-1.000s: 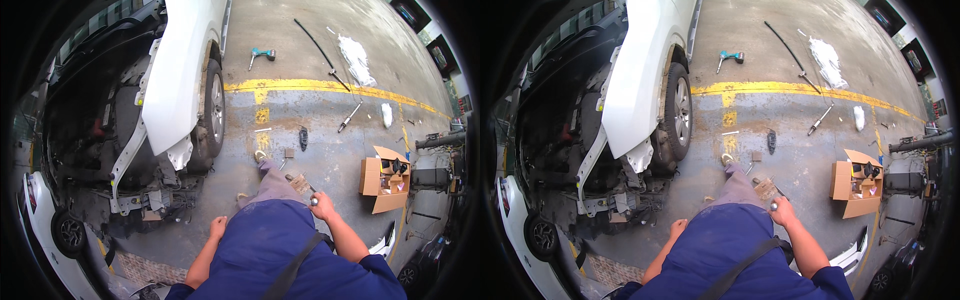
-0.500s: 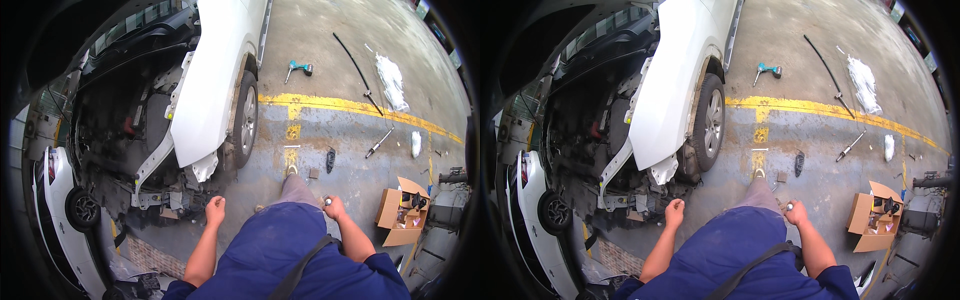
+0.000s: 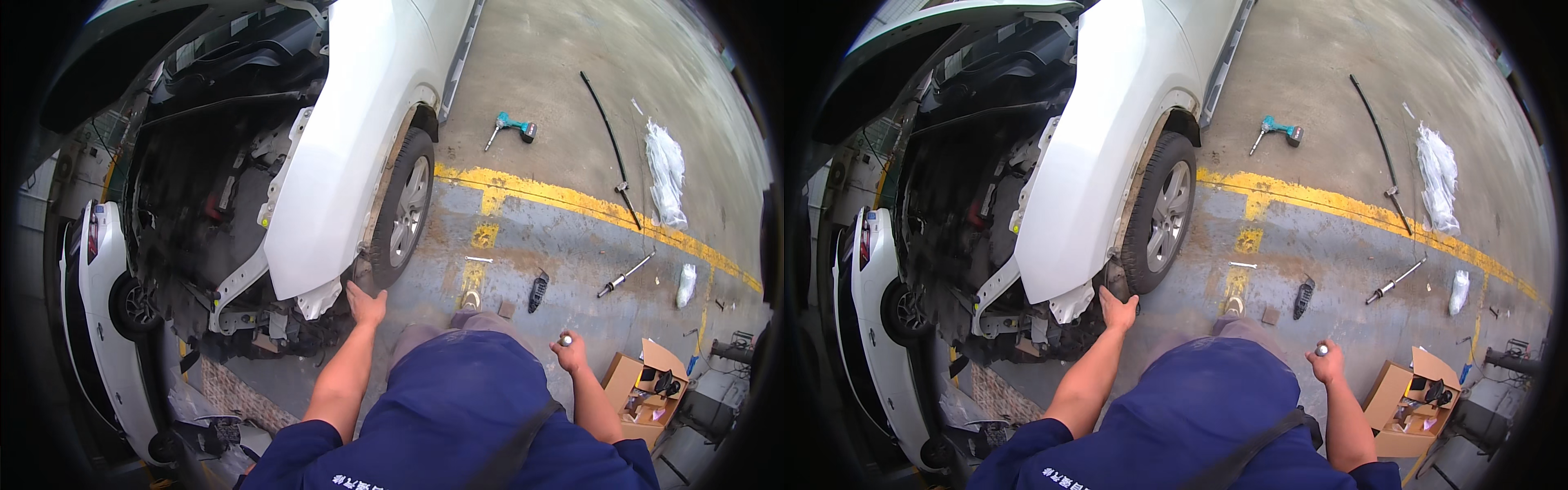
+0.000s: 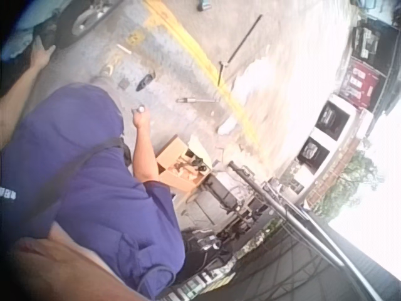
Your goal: The person uses a cordless impact driver to remove and install screws on the front fender and door area of a white car. They also fit a black rubber trim along the windshield edge and adjust the fender position.
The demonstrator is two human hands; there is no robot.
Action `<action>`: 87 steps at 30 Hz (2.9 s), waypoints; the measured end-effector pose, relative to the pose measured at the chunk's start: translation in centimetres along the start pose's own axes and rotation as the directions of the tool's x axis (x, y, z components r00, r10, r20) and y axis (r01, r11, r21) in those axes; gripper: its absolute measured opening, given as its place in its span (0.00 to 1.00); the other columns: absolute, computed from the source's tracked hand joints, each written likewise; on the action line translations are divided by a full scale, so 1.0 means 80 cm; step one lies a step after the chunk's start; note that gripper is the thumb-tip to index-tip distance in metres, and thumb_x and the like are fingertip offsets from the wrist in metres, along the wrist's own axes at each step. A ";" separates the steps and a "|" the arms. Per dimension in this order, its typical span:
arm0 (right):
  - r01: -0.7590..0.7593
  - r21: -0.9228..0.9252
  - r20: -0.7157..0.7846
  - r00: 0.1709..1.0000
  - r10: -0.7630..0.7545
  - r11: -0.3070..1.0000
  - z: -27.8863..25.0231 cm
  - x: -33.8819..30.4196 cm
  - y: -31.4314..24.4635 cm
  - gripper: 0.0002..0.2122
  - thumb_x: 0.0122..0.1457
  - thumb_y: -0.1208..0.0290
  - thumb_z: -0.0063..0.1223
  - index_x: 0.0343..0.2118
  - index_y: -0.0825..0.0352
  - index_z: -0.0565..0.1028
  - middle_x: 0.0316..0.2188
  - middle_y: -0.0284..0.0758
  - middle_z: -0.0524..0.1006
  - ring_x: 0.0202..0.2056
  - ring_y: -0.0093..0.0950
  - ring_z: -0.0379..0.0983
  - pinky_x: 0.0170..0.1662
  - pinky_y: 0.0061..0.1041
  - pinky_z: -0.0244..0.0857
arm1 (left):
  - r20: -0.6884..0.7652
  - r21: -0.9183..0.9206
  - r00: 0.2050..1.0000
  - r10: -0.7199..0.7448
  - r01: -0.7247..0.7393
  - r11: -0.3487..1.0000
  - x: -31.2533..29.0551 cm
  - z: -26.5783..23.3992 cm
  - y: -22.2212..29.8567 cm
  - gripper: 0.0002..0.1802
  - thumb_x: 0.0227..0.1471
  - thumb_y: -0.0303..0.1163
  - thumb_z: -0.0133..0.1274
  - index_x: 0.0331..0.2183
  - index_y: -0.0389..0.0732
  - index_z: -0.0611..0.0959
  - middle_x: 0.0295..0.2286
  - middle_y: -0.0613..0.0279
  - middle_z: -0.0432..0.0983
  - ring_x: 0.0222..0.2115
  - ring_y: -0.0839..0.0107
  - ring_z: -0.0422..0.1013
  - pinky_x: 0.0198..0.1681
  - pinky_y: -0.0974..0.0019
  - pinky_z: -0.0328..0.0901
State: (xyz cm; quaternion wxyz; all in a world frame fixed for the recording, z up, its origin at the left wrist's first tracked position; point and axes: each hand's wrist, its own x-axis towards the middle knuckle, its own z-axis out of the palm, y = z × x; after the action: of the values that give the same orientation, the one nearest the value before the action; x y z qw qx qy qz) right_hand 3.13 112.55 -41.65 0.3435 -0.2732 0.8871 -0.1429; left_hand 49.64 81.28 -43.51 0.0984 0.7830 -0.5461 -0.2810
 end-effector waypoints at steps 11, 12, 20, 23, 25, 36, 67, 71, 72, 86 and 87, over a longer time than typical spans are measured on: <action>-0.034 -0.130 0.187 0.981 0.058 0.991 -0.033 0.031 -0.032 0.18 0.48 0.71 0.71 0.39 0.71 0.76 0.30 0.38 0.81 0.32 0.27 0.77 0.39 0.29 0.72 | 0.114 -0.093 0.991 -0.071 0.082 0.992 0.019 0.016 0.003 0.65 0.45 0.47 0.67 0.66 0.24 0.44 0.65 0.29 0.43 0.68 0.42 0.44 0.70 0.54 0.46; -0.014 -0.113 0.188 0.982 0.035 0.993 -0.027 0.036 -0.032 0.19 0.46 0.67 0.72 0.39 0.71 0.78 0.31 0.41 0.82 0.34 0.33 0.80 0.40 0.33 0.73 | 0.157 -0.067 0.986 -0.061 0.072 0.995 0.018 0.001 0.003 0.64 0.45 0.47 0.66 0.66 0.24 0.44 0.66 0.30 0.44 0.68 0.44 0.45 0.70 0.55 0.47; 0.088 -0.097 0.282 0.958 -0.057 0.991 0.005 0.084 -0.110 0.17 0.49 0.70 0.71 0.40 0.70 0.76 0.31 0.36 0.82 0.33 0.26 0.77 0.40 0.27 0.72 | 0.027 -0.725 0.993 -0.113 0.097 0.682 -0.016 -0.036 -0.014 0.34 0.57 0.34 0.58 0.60 0.30 0.69 0.59 0.44 0.66 0.54 0.55 0.71 0.55 0.56 0.68; 0.143 -0.093 0.295 0.949 -0.110 0.985 0.009 0.097 -0.117 0.18 0.49 0.70 0.71 0.40 0.70 0.77 0.31 0.37 0.82 0.33 0.27 0.78 0.40 0.28 0.73 | 0.112 -0.979 0.980 -0.163 0.137 0.153 0.004 -0.045 0.026 0.22 0.61 0.28 0.53 0.55 0.32 0.73 0.53 0.53 0.71 0.50 0.60 0.73 0.50 0.55 0.70; 0.179 -0.166 0.274 0.953 -0.129 0.970 0.012 0.099 -0.119 0.18 0.49 0.70 0.71 0.40 0.70 0.77 0.32 0.38 0.82 0.33 0.27 0.79 0.40 0.28 0.73 | 0.188 -0.981 0.970 -0.153 0.180 -0.066 0.019 -0.053 0.049 0.18 0.62 0.27 0.50 0.52 0.32 0.74 0.47 0.55 0.73 0.48 0.62 0.73 0.48 0.56 0.71; 0.024 -0.129 0.222 0.975 0.005 0.991 0.007 0.067 -0.070 0.23 0.45 0.58 0.74 0.42 0.67 0.80 0.34 0.43 0.83 0.37 0.34 0.80 0.42 0.33 0.73 | 0.329 -0.902 0.922 -0.202 0.244 -0.356 0.085 0.002 0.026 0.10 0.50 0.20 0.55 0.35 0.44 0.79 0.29 0.67 0.77 0.30 0.76 0.73 0.34 0.68 0.67; -0.323 0.006 0.151 0.936 0.319 0.946 0.013 0.096 0.075 0.21 0.46 0.60 0.74 0.40 0.65 0.81 0.37 0.44 0.83 0.40 0.38 0.80 0.44 0.35 0.73 | 0.551 0.184 0.790 -0.271 0.201 0.962 -0.083 0.042 0.011 0.20 0.47 0.41 0.61 0.37 0.36 0.87 0.37 0.49 0.84 0.40 0.63 0.80 0.45 0.62 0.71; -0.318 -0.123 0.317 0.885 0.340 0.940 0.014 0.127 0.074 0.26 0.47 0.56 0.71 0.48 0.64 0.79 0.46 0.44 0.81 0.50 0.43 0.77 0.53 0.35 0.70 | 0.653 0.336 0.709 -0.264 0.041 0.941 -0.076 0.096 -0.091 0.27 0.48 0.49 0.58 0.41 0.36 0.86 0.42 0.43 0.81 0.48 0.54 0.77 0.50 0.57 0.69; -0.294 -0.152 0.313 0.891 0.328 0.944 0.016 0.139 0.075 0.24 0.48 0.57 0.69 0.47 0.62 0.80 0.46 0.43 0.81 0.50 0.43 0.77 0.53 0.35 0.70 | 0.683 0.332 0.694 -0.228 -0.017 0.943 -0.069 0.111 -0.090 0.28 0.48 0.50 0.57 0.41 0.36 0.86 0.43 0.43 0.81 0.49 0.52 0.76 0.50 0.57 0.69; -0.317 0.091 0.193 0.936 0.295 0.944 -0.192 0.461 -0.044 0.18 0.46 0.61 0.72 0.36 0.66 0.81 0.33 0.44 0.83 0.38 0.39 0.81 0.43 0.35 0.73 | 0.518 -0.107 0.851 -0.088 0.167 0.980 0.207 0.335 0.400 0.15 0.51 0.39 0.61 0.37 0.37 0.86 0.34 0.53 0.84 0.35 0.64 0.79 0.43 0.62 0.71; -0.267 0.063 0.156 0.954 0.255 0.962 -0.222 0.494 -0.058 0.19 0.46 0.60 0.72 0.38 0.66 0.80 0.32 0.44 0.83 0.37 0.38 0.81 0.43 0.34 0.72 | 0.534 -0.210 0.845 -0.045 0.183 0.960 0.201 0.312 0.495 0.15 0.53 0.36 0.60 0.39 0.35 0.85 0.32 0.55 0.84 0.32 0.67 0.79 0.40 0.63 0.71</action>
State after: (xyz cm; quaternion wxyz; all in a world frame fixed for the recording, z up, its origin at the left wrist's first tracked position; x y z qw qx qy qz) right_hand -31.58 86.88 -47.77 0.4348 -0.1487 0.8810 -0.1124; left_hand 8.20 55.25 -51.14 0.0278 0.6889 -0.4641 -0.5561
